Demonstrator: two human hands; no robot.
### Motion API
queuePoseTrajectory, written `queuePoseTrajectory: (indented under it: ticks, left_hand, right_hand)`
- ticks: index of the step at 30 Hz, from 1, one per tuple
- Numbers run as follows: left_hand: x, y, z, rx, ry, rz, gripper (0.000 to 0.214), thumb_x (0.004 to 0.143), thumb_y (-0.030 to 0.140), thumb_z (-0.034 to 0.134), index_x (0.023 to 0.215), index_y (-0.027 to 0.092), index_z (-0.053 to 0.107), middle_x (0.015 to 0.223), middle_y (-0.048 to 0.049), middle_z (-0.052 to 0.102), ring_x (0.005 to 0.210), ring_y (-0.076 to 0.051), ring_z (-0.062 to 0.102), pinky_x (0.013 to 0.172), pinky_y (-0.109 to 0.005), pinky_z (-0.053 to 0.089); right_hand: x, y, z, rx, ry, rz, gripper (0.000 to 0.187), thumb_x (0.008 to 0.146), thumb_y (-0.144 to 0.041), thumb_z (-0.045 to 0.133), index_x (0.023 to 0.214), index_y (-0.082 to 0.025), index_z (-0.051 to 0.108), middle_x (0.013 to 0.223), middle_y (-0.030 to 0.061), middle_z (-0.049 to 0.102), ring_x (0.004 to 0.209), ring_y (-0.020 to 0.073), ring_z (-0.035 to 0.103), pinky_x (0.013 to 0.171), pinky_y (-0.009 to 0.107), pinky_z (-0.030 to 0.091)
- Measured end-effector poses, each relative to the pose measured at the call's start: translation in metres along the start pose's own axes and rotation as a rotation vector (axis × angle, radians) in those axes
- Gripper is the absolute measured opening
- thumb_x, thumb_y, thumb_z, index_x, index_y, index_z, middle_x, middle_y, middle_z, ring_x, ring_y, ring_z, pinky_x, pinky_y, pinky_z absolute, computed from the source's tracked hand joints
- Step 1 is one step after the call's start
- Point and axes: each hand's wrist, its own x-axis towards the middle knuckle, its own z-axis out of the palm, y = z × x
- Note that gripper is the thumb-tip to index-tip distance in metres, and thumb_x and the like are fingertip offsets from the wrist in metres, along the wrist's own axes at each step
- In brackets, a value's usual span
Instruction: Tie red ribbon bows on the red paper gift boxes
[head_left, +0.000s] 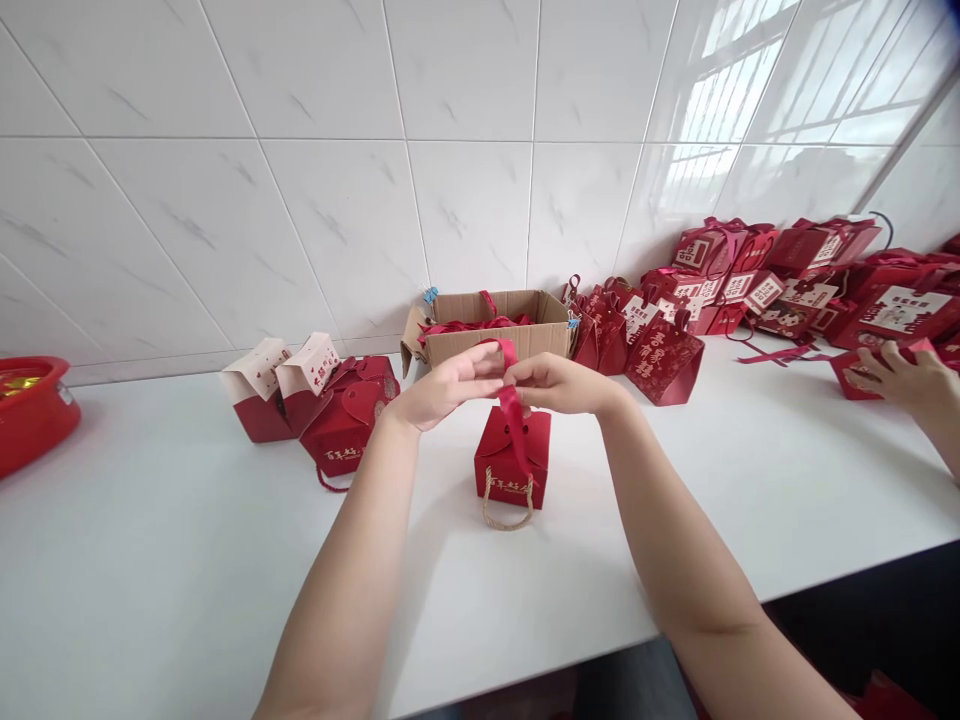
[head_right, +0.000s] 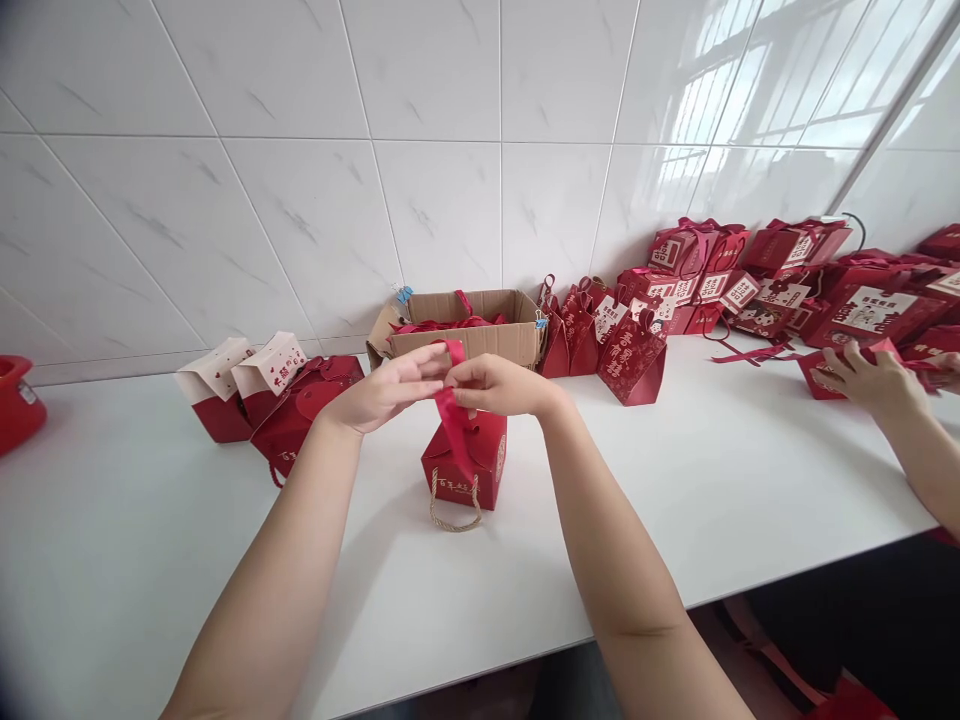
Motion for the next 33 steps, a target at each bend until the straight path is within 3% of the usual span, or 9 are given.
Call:
queuePoseTrajectory:
  ticks: [3,5,9,13,18,29,33]
  left_hand:
    - [0.006,0.006,0.010,-0.183,0.080,0.116,0.043,0.081,0.028,0.066,0.123,0.021,0.060,0.125,-0.0106,0.062,0.113,-0.025,0.059,0.096,-0.038,0.046]
    - [0.007,0.009,0.013,-0.231,0.206,0.143,0.033,0.079,0.028,0.068,0.111,0.020,0.066,0.115,-0.0085,0.067,0.103,-0.021,0.064,0.091,-0.034,0.048]
    - [0.006,0.017,0.017,-0.264,0.441,0.208,0.021,0.075,0.028,0.072,0.093,0.017,0.069,0.093,-0.0045,0.072,0.087,-0.016,0.067,0.084,-0.031,0.051]
    - [0.000,0.027,0.022,-0.272,0.532,0.324,0.021,0.073,0.026,0.074,0.090,0.017,0.068,0.087,-0.0031,0.072,0.089,-0.016,0.067,0.085,-0.030,0.050]
    - [-0.007,0.038,0.029,-0.201,0.610,0.435,0.016,0.075,0.026,0.074,0.087,0.018,0.068,0.083,-0.0022,0.071,0.083,-0.014,0.067,0.082,-0.028,0.051]
    - [-0.019,0.053,0.040,-0.116,0.759,0.479,0.017,0.074,0.032,0.075,0.080,0.018,0.067,0.074,-0.0017,0.071,0.072,-0.014,0.067,0.071,-0.026,0.054]
    - [-0.023,0.057,0.046,-0.073,0.757,0.509,0.019,0.074,0.034,0.075,0.081,0.018,0.067,0.075,-0.0021,0.071,0.073,-0.015,0.068,0.072,-0.028,0.055]
  right_hand:
    - [-0.001,-0.004,0.001,0.119,0.141,-0.077,0.023,0.086,-0.032,0.056,0.072,-0.014,0.061,0.065,-0.0002,0.057,0.060,0.0100,0.052,0.059,0.025,0.043]
    - [-0.001,-0.007,0.002,0.188,0.277,-0.125,0.023,0.084,-0.034,0.061,0.071,-0.015,0.063,0.063,-0.0013,0.055,0.058,0.0088,0.050,0.056,0.024,0.042]
    - [0.000,-0.016,0.006,0.346,0.539,-0.119,0.023,0.082,-0.037,0.064,0.073,-0.016,0.064,0.062,-0.0027,0.052,0.053,0.0064,0.045,0.049,0.021,0.038]
    - [-0.001,-0.022,0.007,0.349,0.743,-0.083,0.028,0.080,-0.042,0.067,0.069,-0.016,0.062,0.055,-0.0041,0.047,0.048,0.0053,0.042,0.044,0.020,0.033]
    - [-0.002,-0.027,0.006,0.352,0.829,-0.135,0.023,0.080,-0.039,0.068,0.076,-0.017,0.066,0.061,-0.0029,0.054,0.048,0.0053,0.045,0.042,0.019,0.035]
    - [-0.007,-0.042,0.010,0.413,0.900,-0.270,0.014,0.078,-0.034,0.070,0.081,-0.020,0.069,0.067,-0.0022,0.060,0.050,0.0051,0.049,0.042,0.018,0.040]
    - [-0.010,-0.047,0.012,0.414,0.899,-0.302,0.016,0.079,-0.035,0.070,0.080,-0.020,0.069,0.066,-0.0021,0.061,0.050,0.0056,0.050,0.043,0.019,0.042]
